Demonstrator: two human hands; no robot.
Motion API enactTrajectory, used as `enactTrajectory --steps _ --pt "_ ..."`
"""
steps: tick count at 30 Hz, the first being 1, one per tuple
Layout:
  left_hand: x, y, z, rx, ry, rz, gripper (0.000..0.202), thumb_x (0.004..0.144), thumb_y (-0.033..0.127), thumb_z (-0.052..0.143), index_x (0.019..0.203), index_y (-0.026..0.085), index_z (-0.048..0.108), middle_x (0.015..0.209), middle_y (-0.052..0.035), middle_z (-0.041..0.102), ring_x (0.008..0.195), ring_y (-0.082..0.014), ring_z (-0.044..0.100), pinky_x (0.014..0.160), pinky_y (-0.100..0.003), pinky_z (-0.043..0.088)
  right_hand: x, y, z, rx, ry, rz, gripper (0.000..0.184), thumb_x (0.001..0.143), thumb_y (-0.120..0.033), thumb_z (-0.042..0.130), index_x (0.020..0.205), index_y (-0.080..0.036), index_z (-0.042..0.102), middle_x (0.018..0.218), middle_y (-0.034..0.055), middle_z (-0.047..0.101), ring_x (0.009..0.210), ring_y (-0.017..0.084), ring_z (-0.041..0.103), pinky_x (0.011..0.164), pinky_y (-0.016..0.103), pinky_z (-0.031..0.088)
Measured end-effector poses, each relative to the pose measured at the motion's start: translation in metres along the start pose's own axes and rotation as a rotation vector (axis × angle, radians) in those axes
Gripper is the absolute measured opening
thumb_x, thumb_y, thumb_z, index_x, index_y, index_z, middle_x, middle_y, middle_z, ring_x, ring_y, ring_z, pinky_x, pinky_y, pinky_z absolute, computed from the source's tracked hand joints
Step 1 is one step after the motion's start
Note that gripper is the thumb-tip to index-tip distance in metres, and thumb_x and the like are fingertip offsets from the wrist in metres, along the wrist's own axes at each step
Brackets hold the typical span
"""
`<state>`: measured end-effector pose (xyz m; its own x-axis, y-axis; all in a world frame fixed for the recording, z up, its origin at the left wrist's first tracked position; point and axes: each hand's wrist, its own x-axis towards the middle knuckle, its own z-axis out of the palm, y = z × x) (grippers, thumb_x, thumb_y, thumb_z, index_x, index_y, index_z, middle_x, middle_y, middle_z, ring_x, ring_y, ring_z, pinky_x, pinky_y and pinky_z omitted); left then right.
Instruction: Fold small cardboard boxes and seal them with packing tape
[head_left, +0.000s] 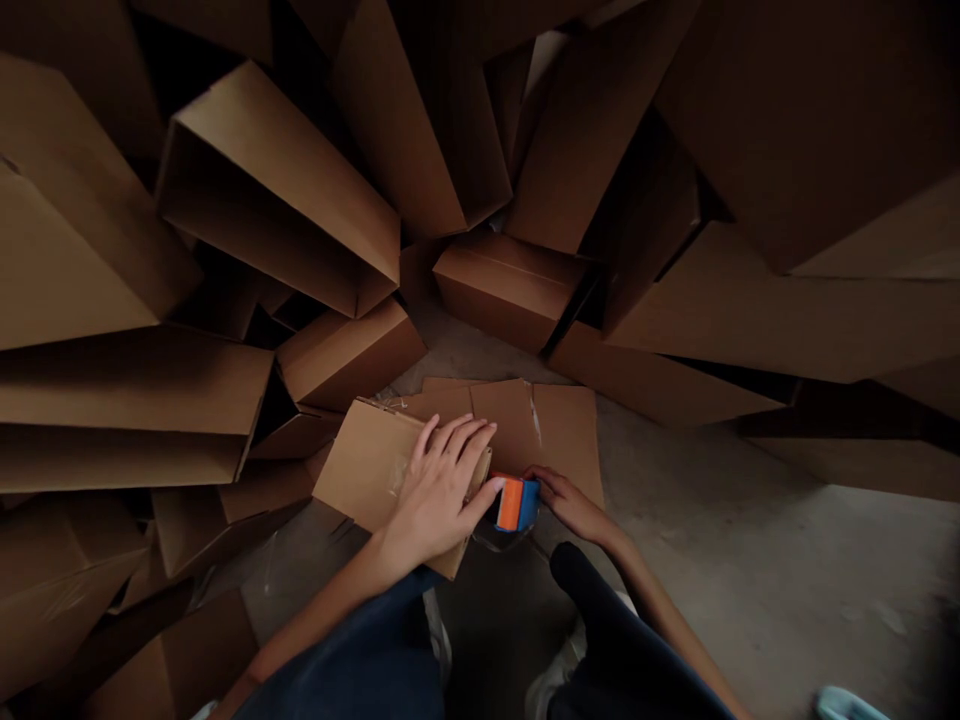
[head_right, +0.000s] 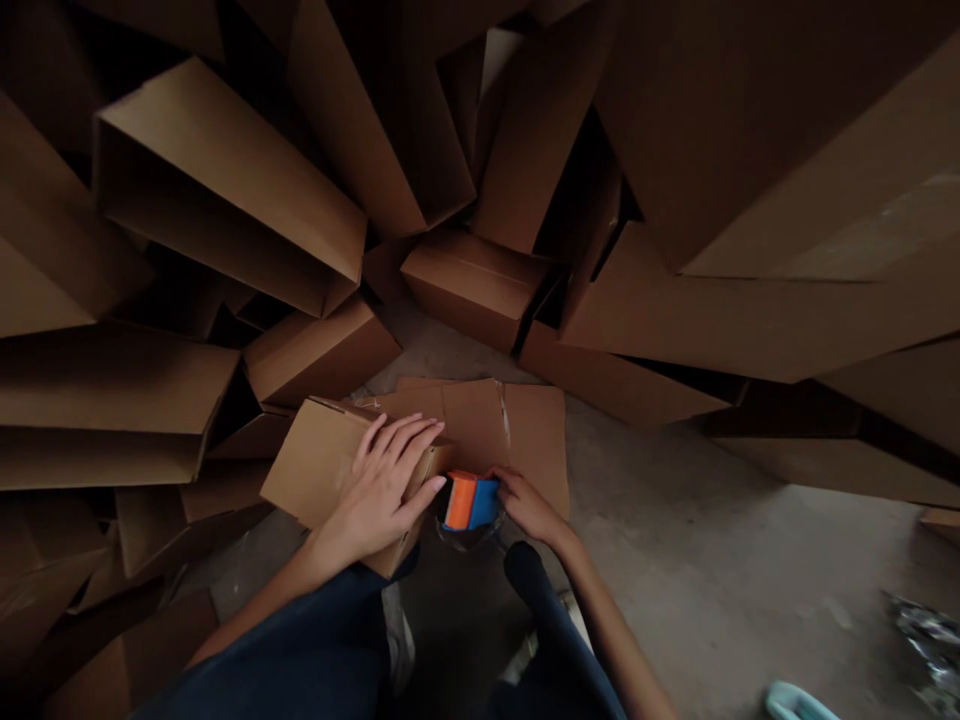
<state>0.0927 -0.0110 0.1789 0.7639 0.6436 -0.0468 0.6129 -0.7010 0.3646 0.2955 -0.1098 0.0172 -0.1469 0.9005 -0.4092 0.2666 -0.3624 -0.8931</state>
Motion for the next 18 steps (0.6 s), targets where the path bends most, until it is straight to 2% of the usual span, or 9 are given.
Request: enactTrajectory --steps 4,7,10,12,15,18 --pt "0.000 -0.001 0.000 -0.003 0.006 -0.007 0.045 0.102 0.037 0.036 0.144 0.022 0.041 0.142 -0.0063 0.054 0.137 -0.0222 0.041 0.121 -0.048 0.019 -0.004 -0.002 -0.008 -0.023 0.013 -0.038 0.036 0.074 -0.018 0.045 0.105 -0.020 0.063 0.114 0.0088 0.068 0.113 0.024 0.059 0.106 0.044 0.040" --pt "0.000 -0.001 0.001 0.004 0.013 -0.004 0.043 0.103 0.034 0.034 0.144 0.022 0.041 0.142 -0.0052 0.054 0.137 -0.0215 0.041 0.121 -0.048 0.020 -0.007 -0.009 -0.013 -0.046 0.082 -0.036 0.040 0.074 -0.018 0.046 0.111 -0.021 0.062 0.122 0.0091 0.065 0.121 0.026 0.055 0.111 0.048 0.034" --pt "0.000 -0.001 0.002 0.007 0.019 -0.006 0.043 0.103 0.035 0.035 0.143 0.022 0.042 0.142 -0.0049 0.054 0.137 -0.0215 0.042 0.120 -0.049 0.021 -0.014 -0.028 -0.016 -0.047 0.133 -0.037 0.032 0.088 -0.030 0.044 0.114 -0.022 0.060 0.125 0.0089 0.063 0.123 0.025 0.054 0.111 0.048 0.034" --pt "0.000 -0.001 0.002 0.002 0.013 -0.011 0.042 0.102 0.036 0.037 0.142 0.021 0.042 0.142 -0.0052 0.054 0.136 -0.0212 0.042 0.120 -0.049 0.020 -0.018 -0.045 -0.016 -0.017 0.125 -0.038 0.034 0.094 -0.043 0.042 0.117 -0.024 0.059 0.127 0.0082 0.062 0.124 0.024 0.054 0.111 0.045 0.035" --pt "0.000 0.000 0.002 -0.007 0.005 -0.016 0.043 0.102 0.036 0.038 0.142 0.021 0.042 0.143 -0.0055 0.053 0.137 -0.0208 0.041 0.121 -0.048 0.019 -0.022 -0.067 -0.010 0.015 0.075 -0.030 0.043 0.091 -0.055 0.050 0.121 -0.025 0.056 0.132 0.0077 0.059 0.126 0.025 0.052 0.111 0.045 0.034" --pt "0.000 0.000 0.002 -0.012 0.008 -0.016 0.043 0.102 0.036 0.038 0.142 0.021 0.042 0.143 -0.0058 0.053 0.137 -0.0211 0.041 0.121 -0.048 0.019 -0.021 -0.077 0.001 -0.002 0.045 -0.027 0.056 0.083 -0.060 0.061 0.126 -0.024 0.052 0.132 0.0101 0.059 0.124 0.027 0.054 0.108 0.045 0.038"
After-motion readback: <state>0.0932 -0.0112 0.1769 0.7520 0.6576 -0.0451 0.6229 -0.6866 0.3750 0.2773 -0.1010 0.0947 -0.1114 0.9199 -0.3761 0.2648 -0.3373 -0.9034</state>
